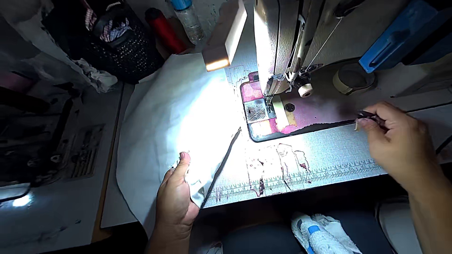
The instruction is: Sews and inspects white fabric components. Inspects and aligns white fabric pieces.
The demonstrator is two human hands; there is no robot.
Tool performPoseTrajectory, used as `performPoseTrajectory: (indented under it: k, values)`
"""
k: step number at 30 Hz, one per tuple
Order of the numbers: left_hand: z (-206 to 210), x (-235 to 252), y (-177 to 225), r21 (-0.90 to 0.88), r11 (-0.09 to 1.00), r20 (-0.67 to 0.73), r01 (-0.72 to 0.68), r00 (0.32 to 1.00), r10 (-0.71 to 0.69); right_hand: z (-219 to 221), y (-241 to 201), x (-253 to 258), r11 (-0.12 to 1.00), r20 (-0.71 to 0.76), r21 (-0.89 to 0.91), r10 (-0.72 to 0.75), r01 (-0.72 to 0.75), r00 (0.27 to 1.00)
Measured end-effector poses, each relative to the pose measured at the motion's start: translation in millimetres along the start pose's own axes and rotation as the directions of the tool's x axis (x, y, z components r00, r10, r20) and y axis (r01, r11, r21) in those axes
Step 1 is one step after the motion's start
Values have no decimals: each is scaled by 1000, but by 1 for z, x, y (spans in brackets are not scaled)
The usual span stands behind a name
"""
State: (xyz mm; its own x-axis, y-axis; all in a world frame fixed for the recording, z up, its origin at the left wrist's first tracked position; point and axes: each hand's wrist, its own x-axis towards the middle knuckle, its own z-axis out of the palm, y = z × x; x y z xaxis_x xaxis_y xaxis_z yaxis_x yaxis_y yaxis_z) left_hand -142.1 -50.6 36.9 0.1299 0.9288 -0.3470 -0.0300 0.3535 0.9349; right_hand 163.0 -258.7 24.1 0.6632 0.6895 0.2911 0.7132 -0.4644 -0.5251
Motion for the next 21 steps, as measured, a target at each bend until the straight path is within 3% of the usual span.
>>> performPoseTrajectory:
  k: [2,5,8,11,14,17,21]
  values:
    - [2,-8,-2,195,956,41,-220,975,217,15,-29,-5,992,-13,11,-127,127,992]
    - [1,-14,-11,328,729,210,-601,798,564,47,-68,-3,960,60,-2,-278,279,959]
    - [-6,-16,-17,371,490,373,-789,610,699,83,-94,7,900,79,-93,-421,427,904]
    - [-12,-14,-21,372,373,455,-850,517,725,103,-116,19,844,126,-161,-496,511,859]
    - [-13,-10,-22,341,403,448,-850,523,725,103,-132,25,828,246,-227,-461,513,852]
    - [-10,-3,-24,278,528,372,-802,597,711,100,-139,25,844,333,-274,-366,461,869]
    - [-7,3,-29,196,681,265,-706,707,656,108,-138,19,847,333,-300,-339,439,880]
